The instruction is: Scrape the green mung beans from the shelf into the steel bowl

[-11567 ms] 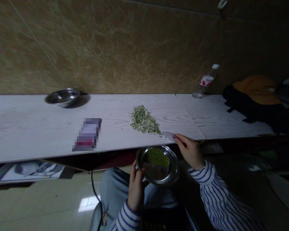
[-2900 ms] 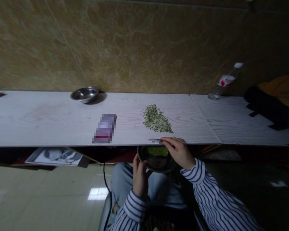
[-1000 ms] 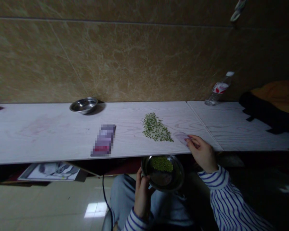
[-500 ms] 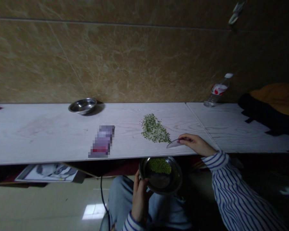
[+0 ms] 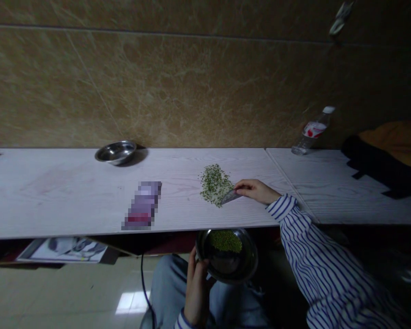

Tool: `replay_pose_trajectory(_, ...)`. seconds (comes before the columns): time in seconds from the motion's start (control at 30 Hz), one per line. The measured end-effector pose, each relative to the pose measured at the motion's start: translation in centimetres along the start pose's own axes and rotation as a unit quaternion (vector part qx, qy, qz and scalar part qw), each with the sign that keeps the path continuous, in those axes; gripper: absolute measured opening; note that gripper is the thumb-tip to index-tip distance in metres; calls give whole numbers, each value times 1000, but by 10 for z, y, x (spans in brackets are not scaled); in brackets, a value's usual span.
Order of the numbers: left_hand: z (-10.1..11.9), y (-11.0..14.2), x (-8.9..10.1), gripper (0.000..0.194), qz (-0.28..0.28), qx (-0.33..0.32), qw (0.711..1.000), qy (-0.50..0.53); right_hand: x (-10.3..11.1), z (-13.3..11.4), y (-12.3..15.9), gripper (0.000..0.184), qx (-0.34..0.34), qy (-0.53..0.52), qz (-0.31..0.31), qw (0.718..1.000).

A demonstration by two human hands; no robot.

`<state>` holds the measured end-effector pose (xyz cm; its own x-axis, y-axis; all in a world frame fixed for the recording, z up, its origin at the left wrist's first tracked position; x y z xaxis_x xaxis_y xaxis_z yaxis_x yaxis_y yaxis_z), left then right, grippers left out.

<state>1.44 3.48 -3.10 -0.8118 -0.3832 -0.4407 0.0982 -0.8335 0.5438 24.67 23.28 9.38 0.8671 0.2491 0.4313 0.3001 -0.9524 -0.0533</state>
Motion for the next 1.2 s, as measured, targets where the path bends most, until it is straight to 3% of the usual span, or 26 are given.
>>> replay_pose_trajectory(0.17, -6, -1, 0, 73, -8, 37, 999, 35, 14, 1, 5, 38, 13, -4, 65, 998)
replay_pose_trajectory(0.33, -9, -1, -1, 74, -17, 39, 998, 38, 40, 20, 33, 40, -8, -3, 255, 967)
replay_pose_trajectory(0.43, -7, 0, -4, 73, -20, 39, 999, 29, 45, 34, 45, 42, -27, -1, 295, 955)
replay_pose_trajectory(0.67, -4, 3, -8, 65, -31, 31, 999, 29, 40, 45, 62, 41, -58, -4, 307, 950)
replay_pose_trajectory(1.2, 0, 15, -14, 66, -17, 33, 999, 19, -1, 27, 79, 50, -51, -39, 273, 960)
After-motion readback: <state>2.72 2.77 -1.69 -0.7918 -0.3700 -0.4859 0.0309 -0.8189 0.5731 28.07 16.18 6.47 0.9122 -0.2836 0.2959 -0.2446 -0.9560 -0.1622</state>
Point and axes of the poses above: each hand's wrist, its own y-axis away from the middle knuckle, its own x-axis out of the back of the hand, z = x × y, the point moved 5 cm from there along -y, towards the middle knuckle, and after that the axes turned 1 degree about z, right-handed, at the moved point
